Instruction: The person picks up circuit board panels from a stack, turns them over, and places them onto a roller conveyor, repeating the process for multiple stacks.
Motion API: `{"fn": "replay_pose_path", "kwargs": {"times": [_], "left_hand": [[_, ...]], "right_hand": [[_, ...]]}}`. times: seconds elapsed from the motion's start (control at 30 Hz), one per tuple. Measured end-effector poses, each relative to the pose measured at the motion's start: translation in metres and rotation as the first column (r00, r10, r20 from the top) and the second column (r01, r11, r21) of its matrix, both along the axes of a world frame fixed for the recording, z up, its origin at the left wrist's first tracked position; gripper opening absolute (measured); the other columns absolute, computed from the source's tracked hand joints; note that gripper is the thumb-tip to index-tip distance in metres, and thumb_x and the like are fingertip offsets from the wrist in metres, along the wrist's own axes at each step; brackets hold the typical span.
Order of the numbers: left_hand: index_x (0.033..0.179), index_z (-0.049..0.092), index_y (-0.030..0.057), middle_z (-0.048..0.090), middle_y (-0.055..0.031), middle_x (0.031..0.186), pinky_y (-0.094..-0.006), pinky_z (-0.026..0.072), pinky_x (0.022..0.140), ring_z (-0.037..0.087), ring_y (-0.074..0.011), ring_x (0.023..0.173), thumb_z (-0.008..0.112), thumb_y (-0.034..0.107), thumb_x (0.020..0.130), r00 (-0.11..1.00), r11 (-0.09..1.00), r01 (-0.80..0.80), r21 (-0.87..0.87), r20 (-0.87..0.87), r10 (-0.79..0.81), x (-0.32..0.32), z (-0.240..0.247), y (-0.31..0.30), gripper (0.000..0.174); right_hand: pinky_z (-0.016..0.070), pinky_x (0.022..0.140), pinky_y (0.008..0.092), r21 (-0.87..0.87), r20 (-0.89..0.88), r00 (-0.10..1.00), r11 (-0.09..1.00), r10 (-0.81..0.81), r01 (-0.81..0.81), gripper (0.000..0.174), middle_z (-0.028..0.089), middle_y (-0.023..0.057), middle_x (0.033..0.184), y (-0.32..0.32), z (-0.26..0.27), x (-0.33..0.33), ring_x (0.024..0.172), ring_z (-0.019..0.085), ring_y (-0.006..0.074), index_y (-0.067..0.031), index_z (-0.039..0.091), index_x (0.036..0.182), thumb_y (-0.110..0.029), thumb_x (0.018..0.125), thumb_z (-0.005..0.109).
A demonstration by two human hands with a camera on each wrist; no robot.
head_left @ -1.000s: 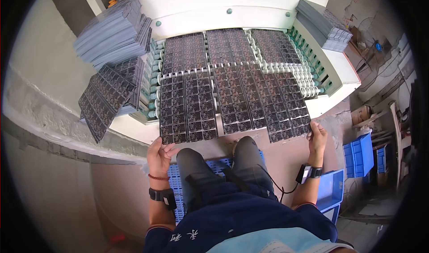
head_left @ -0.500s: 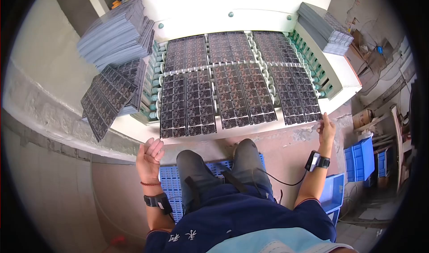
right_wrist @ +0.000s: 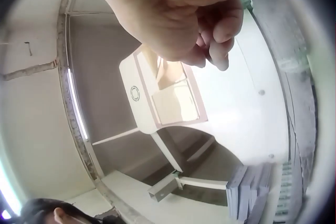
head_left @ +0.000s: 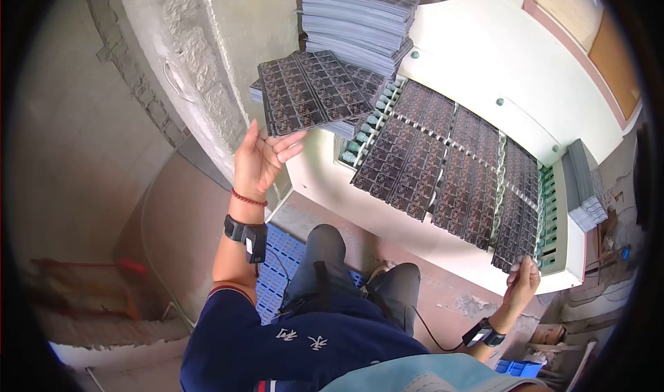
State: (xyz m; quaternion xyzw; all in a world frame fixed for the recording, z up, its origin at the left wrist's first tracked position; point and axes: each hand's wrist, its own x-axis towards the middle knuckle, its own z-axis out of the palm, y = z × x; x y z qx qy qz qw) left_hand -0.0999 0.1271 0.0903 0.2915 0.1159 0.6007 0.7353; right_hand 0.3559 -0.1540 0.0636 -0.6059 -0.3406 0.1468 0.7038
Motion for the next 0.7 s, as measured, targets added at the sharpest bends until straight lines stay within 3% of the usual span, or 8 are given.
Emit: {"fn": "replay_pose_path", "kwargs": {"times": [0.07,0.1,0.17,0.23,0.4,0.5,0.67,0.7], "left_hand": [[0.116,0.025,-0.0109,0.036,-0.0320,0.119,-0.0477,0.0486,0.080,0.045,-0.0461,0.105,0.029,0.028,0.093,0.996,0.994,0.087,0.061,-0.005,-0.087,0.003,0.001,0.007,0.045],[0.115,0.030,-0.0147,0.040,-0.0300,0.117,-0.0428,0.0538,0.072,0.048,-0.0448,0.102,0.031,0.019,0.091,0.999,0.999,0.037,0.022,-0.029,-0.037,0.007,0.009,0.004,0.041],[0.111,0.033,-0.0152,0.042,-0.0294,0.115,-0.0420,0.0543,0.071,0.050,-0.0443,0.099,0.034,0.015,0.090,0.998,1.000,-0.001,0.012,-0.064,0.001,0.005,0.010,0.006,0.036],[0.106,0.037,-0.0157,0.044,-0.0289,0.113,-0.0411,0.0549,0.070,0.052,-0.0438,0.096,0.037,0.010,0.089,0.994,0.999,-0.040,-0.001,-0.103,0.039,0.000,0.009,0.007,0.032],[0.077,0.052,-0.0100,0.059,-0.0220,0.084,-0.0333,0.0568,0.057,0.063,-0.0337,0.067,0.049,0.000,0.081,0.954,0.993,-0.119,-0.020,-0.278,0.108,-0.009,0.010,-0.005,0.011],[0.079,0.053,-0.0113,0.061,-0.0210,0.082,-0.0293,0.0564,0.053,0.063,-0.0306,0.062,0.052,0.000,0.080,0.933,0.989,-0.140,-0.043,-0.340,0.117,-0.015,0.011,-0.015,0.011],[0.088,0.052,-0.0130,0.061,-0.0187,0.082,-0.0259,0.0556,0.048,0.063,-0.0291,0.063,0.054,0.000,0.079,0.927,0.991,-0.120,-0.051,-0.363,0.094,-0.019,0.010,-0.021,0.016],[0.088,0.052,-0.0130,0.061,-0.0187,0.082,-0.0259,0.0556,0.048,0.063,-0.0291,0.063,0.054,0.000,0.079,0.927,0.992,-0.120,-0.048,-0.364,0.095,-0.020,0.011,-0.020,0.016]], "right_hand": [[0.0288,0.034,0.0156,-0.064,0.032,0.986,0.984,0.167,-0.164,0.018,0.055,0.0024,0.057,0.038,0.017,-0.030,0.038,0.041,0.0043,-0.0030,0.059,0.077,-0.018,0.086,0.053],[0.0308,0.035,0.0164,-0.113,0.065,0.959,0.957,0.274,-0.266,0.018,0.056,0.0034,0.057,0.055,0.022,-0.042,0.040,0.044,0.0057,-0.0022,0.059,0.077,-0.017,0.085,0.055],[0.0330,0.036,0.0174,-0.158,0.074,0.913,0.909,0.401,-0.386,0.019,0.056,0.0041,0.057,0.089,0.038,-0.073,0.041,0.046,0.0065,-0.0019,0.060,0.075,-0.019,0.083,0.058],[0.0343,0.037,0.0167,-0.271,0.065,0.887,0.863,0.458,-0.426,0.018,0.058,0.0034,0.059,0.119,0.056,-0.096,0.044,0.048,0.0053,-0.0020,0.060,0.075,-0.019,0.083,0.058],[0.0381,0.042,0.0162,-0.319,0.116,0.807,0.791,0.579,-0.521,0.020,0.059,0.0028,0.065,0.198,0.080,-0.132,0.050,0.049,0.0050,-0.0012,0.061,0.081,-0.021,0.082,0.059],[0.0408,0.045,0.0170,-0.330,0.116,0.769,0.754,0.629,-0.568,0.026,0.059,0.0032,0.070,0.236,0.082,-0.151,0.055,0.050,0.0055,-0.0008,0.060,0.087,-0.026,0.080,0.061],[0.0427,0.048,0.0182,-0.351,-0.141,0.665,0.591,0.734,-0.726,0.036,0.059,0.0037,0.071,0.270,0.084,-0.184,0.059,0.052,0.0072,0.0020,0.060,0.089,-0.032,0.077,0.063],[0.0426,0.047,0.0184,-0.385,-0.103,0.654,0.576,0.749,-0.721,0.033,0.058,0.0036,0.069,0.277,0.082,-0.192,0.058,0.052,0.0074,0.0027,0.059,0.087,-0.029,0.077,0.064]]}}
